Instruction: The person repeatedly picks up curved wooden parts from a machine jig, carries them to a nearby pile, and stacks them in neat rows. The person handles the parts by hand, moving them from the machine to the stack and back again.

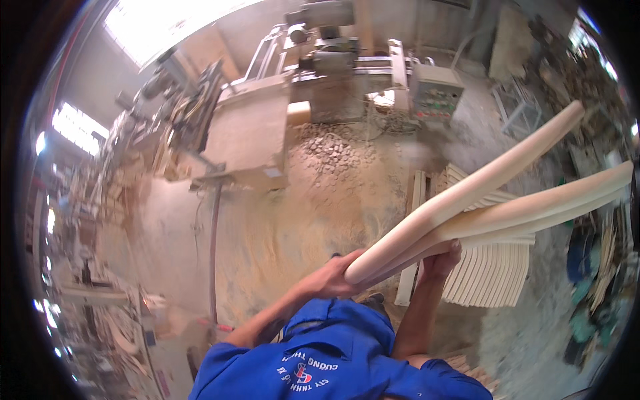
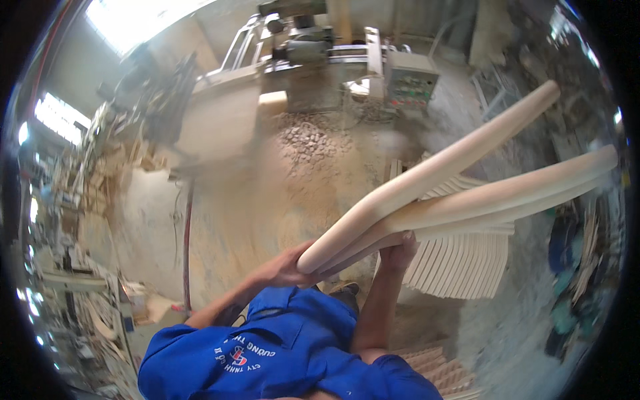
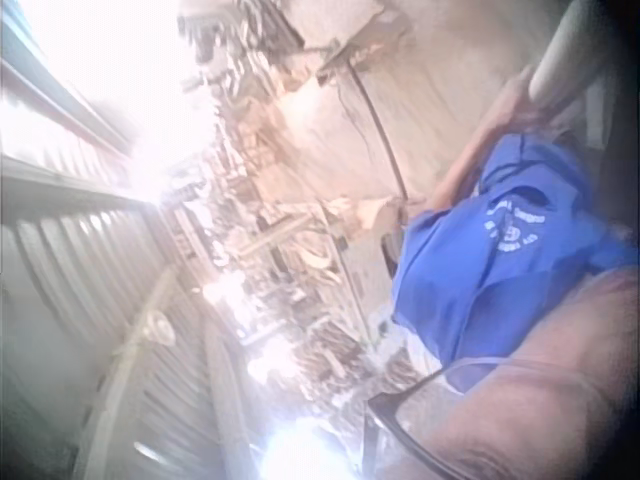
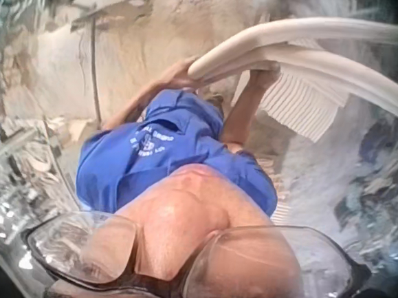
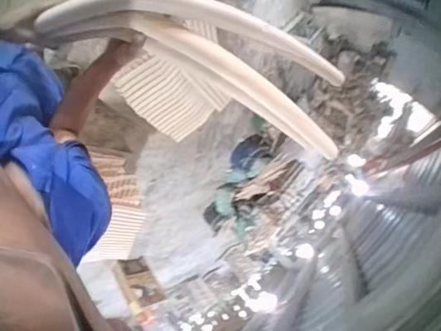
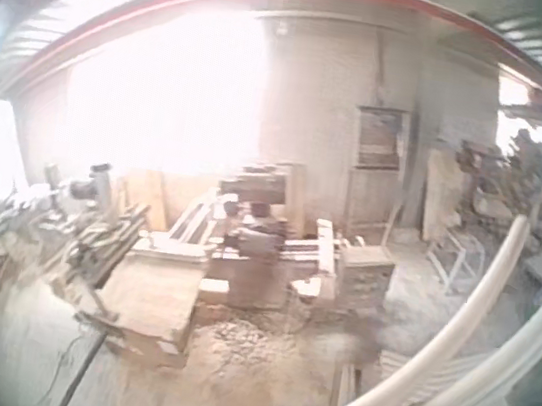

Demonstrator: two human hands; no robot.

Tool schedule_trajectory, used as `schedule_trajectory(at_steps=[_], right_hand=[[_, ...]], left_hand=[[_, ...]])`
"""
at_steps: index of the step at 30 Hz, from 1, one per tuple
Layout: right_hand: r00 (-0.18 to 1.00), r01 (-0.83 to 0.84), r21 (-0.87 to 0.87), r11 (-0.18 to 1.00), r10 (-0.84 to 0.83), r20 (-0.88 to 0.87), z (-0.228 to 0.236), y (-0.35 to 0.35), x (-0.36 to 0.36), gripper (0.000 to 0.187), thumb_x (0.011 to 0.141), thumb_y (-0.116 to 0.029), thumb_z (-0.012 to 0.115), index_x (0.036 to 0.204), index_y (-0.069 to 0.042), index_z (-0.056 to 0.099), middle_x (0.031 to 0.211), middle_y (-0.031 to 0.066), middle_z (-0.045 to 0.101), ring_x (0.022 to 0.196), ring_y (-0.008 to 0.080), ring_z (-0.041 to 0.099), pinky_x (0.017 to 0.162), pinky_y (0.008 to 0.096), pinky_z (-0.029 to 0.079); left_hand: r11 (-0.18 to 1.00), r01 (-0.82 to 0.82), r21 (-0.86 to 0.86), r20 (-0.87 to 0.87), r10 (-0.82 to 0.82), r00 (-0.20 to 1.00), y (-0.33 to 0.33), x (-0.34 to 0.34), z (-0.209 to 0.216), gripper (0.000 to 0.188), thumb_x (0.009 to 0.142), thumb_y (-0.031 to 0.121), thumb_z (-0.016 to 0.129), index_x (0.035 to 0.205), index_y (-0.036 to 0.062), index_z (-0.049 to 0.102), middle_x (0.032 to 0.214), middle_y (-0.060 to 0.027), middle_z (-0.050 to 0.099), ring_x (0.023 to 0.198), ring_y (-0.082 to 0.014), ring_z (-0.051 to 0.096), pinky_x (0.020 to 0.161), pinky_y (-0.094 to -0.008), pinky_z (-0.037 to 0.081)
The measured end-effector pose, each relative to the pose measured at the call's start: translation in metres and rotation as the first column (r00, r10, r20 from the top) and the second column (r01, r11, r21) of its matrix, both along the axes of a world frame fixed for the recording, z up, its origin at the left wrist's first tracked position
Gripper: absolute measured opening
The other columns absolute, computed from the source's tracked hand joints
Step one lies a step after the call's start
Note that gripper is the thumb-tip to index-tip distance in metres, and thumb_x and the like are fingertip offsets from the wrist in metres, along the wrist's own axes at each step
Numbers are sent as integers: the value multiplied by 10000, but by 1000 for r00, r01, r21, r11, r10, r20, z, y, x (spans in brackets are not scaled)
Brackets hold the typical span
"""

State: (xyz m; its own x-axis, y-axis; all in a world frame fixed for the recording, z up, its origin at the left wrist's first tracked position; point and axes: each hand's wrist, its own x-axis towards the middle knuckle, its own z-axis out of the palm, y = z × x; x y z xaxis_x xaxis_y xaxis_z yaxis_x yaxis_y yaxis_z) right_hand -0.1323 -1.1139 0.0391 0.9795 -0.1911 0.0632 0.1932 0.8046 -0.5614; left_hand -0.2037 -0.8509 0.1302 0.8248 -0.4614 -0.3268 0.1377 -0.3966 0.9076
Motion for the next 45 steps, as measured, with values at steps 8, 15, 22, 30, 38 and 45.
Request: schedule_trajectory(at_steps=[8, 15, 22, 30, 38, 45], right_hand=[[980, -112, -85, 990, 125, 154, 54, 136, 70, 764, 894, -445, 623, 1486, -9, 417, 1372, 204, 557, 1202, 353, 606, 1022, 476, 537], [884, 409, -501, 763, -195, 424, 111, 297, 101, 606, 913, -342, 705, 1348, 47, 539, 1252, 198, 626, 1122, 333, 637, 936, 433, 554], [993, 112, -204, 973, -116, -12, 140, 367, 136, 837, 961, -490, 624, 1536, 43, 330, 1539, 240, 396, 1426, 375, 411, 1206, 529, 333], [953, -243, -115, 963, 259, 155, 99, 423, 222, 812, 958, -384, 649, 1580, -14, 281, 1532, 186, 433, 1379, 334, 478, 1169, 481, 402], [937, -218, 81, 973, 232, -260, 2, 462, 300, 721, 965, -356, 626, 1510, 37, 364, 1365, 207, 572, 1237, 346, 602, 1100, 456, 485], [865, -167, 301, 939, 286, -413, -43, 539, 338, 595, 1009, -394, 603, 1414, 25, 479, 1260, 195, 631, 1143, 299, 649, 1017, 432, 538]], left_hand=[[947, -232, -222, 370, 302, 879, 102, 7, 43, 763, 873, 37, 723, 1554, 169, 404, 1342, -199, 638, 1222, -371, 633, 1010, -437, 512], [890, -365, -273, 553, 455, 697, 246, 17, 67, 690, 803, -27, 718, 1449, 125, 530, 1286, -192, 673, 1161, -377, 666, 969, -451, 540], [924, -320, -209, 507, 382, 772, 328, 74, 68, 645, 837, 146, 783, 1432, 151, 534, 1174, -176, 704, 1090, -376, 688, 917, -463, 546], [985, -146, -87, 122, 156, 980, 416, 203, 53, 827, 768, 222, 862, 1486, 68, 482, 1263, -163, 669, 1160, -249, 630, 1030, -400, 490], [997, -72, 7, -134, 72, 988, 446, 303, 2, 1010, 706, 279, 942, 1530, 34, 412, 1365, -162, 611, 1281, -273, 571, 1100, -408, 453], [989, -110, 99, -209, 129, 969, 503, 360, -49, 932, 708, 121, 914, 1510, 38, 445, 1330, -139, 620, 1230, -239, 585, 1067, -387, 478]])
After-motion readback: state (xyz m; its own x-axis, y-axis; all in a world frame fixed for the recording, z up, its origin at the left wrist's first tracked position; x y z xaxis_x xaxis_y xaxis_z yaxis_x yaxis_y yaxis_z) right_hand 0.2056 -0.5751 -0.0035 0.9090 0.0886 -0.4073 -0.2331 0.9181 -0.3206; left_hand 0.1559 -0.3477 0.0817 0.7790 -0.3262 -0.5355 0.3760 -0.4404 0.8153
